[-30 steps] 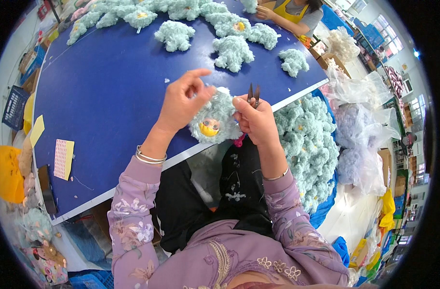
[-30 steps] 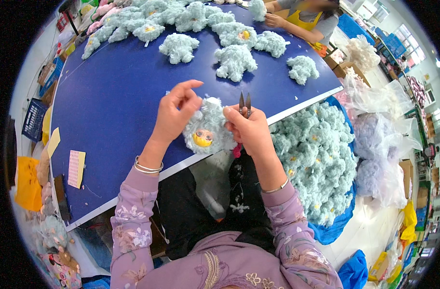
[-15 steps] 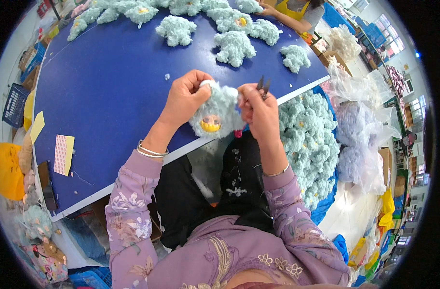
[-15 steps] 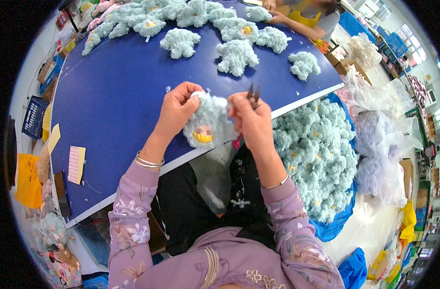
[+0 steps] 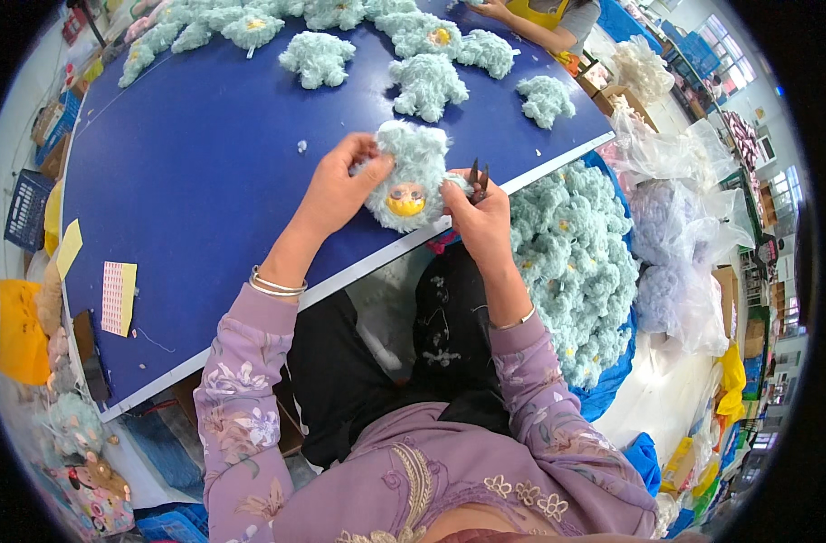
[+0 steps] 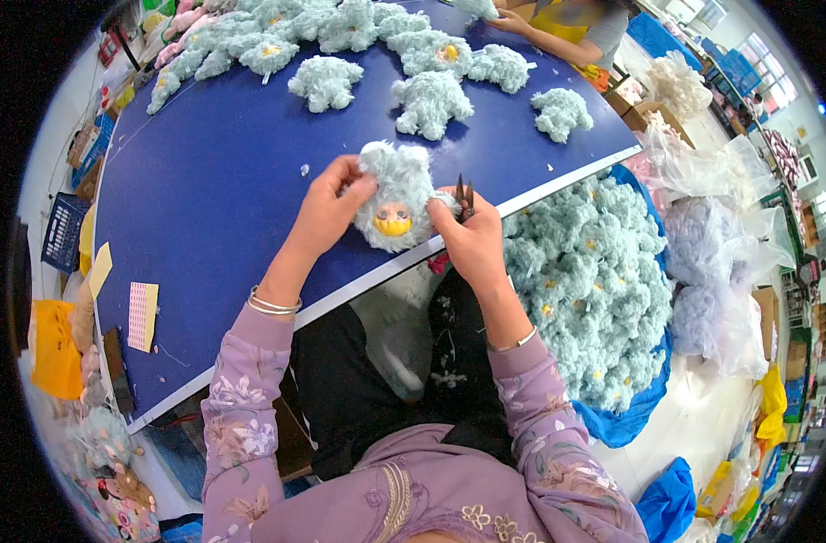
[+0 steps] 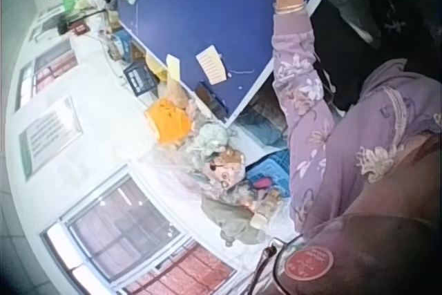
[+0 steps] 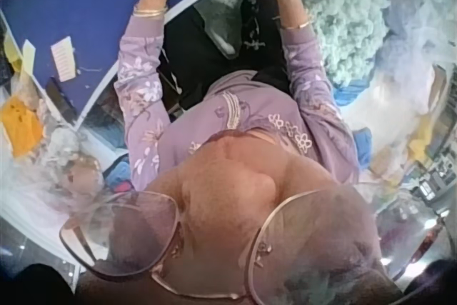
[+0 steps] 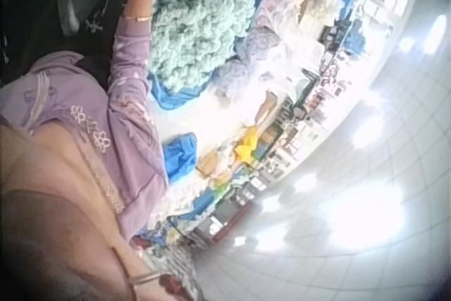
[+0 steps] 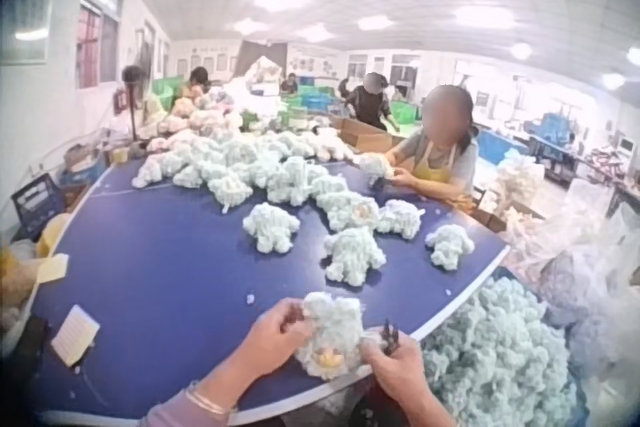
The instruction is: The person trims the edges of light blue plush toys using scissors, picking each toy from a pile, cutting stray fibers, and placing the finished items on a blue table. The person repeats this process for multiple toys throughout the clip.
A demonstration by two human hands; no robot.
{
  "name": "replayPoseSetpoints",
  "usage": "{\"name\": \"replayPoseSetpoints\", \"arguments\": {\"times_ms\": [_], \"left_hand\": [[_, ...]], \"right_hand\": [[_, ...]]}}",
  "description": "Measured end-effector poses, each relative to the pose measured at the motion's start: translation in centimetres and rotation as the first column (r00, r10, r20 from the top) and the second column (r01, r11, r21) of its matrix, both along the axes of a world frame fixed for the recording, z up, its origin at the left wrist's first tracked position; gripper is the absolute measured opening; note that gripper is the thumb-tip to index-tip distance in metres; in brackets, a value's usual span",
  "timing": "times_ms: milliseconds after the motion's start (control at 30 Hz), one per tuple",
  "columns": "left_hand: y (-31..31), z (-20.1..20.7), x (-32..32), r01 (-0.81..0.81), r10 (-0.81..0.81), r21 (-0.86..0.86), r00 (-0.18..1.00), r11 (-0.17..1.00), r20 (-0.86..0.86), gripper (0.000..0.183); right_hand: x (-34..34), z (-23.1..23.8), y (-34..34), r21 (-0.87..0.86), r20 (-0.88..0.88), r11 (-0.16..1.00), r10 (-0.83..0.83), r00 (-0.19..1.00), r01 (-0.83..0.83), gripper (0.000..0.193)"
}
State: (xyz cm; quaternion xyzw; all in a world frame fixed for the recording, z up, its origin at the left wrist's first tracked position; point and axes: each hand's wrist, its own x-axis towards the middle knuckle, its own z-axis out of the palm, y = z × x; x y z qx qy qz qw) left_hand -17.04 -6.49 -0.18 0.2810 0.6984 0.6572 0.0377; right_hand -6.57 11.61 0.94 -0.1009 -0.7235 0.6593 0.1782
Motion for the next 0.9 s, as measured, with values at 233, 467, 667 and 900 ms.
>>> {"name": "replayPoseSetpoints", "arguments": {"times_ms": [233,467,667,900], "left_hand": [[-0.1,1.2,0.5,0.177,-0.178,0.035,0.917,0.984,0.357,0.020],[-0.3,0.7,0.6,0.208,-0.261,0.186,0.903,0.960,0.340,0.019],[-0.7,0.5,0.4,0.217,-0.261,0.182,0.925,0.959,0.275,0.022],[-0.2,-0.2,0.1,0.196,-0.314,0.348,0.893,0.917,0.324,0.021]], "right_hand": [[0.5,-0.7,1.3,-0.431,-0.054,0.901,0.032,0.998,-0.052,0.019],[0.2,-1.6,1.9,-0.544,-0.048,0.835,0.065,0.997,-0.081,0.020],[0.2,-2.0,1.6,-0.544,-0.050,0.830,0.117,0.992,-0.126,0.020],[1.0,-0.6,4.6,-0.520,-0.210,0.854,-0.128,0.969,0.000,0.020]]}}
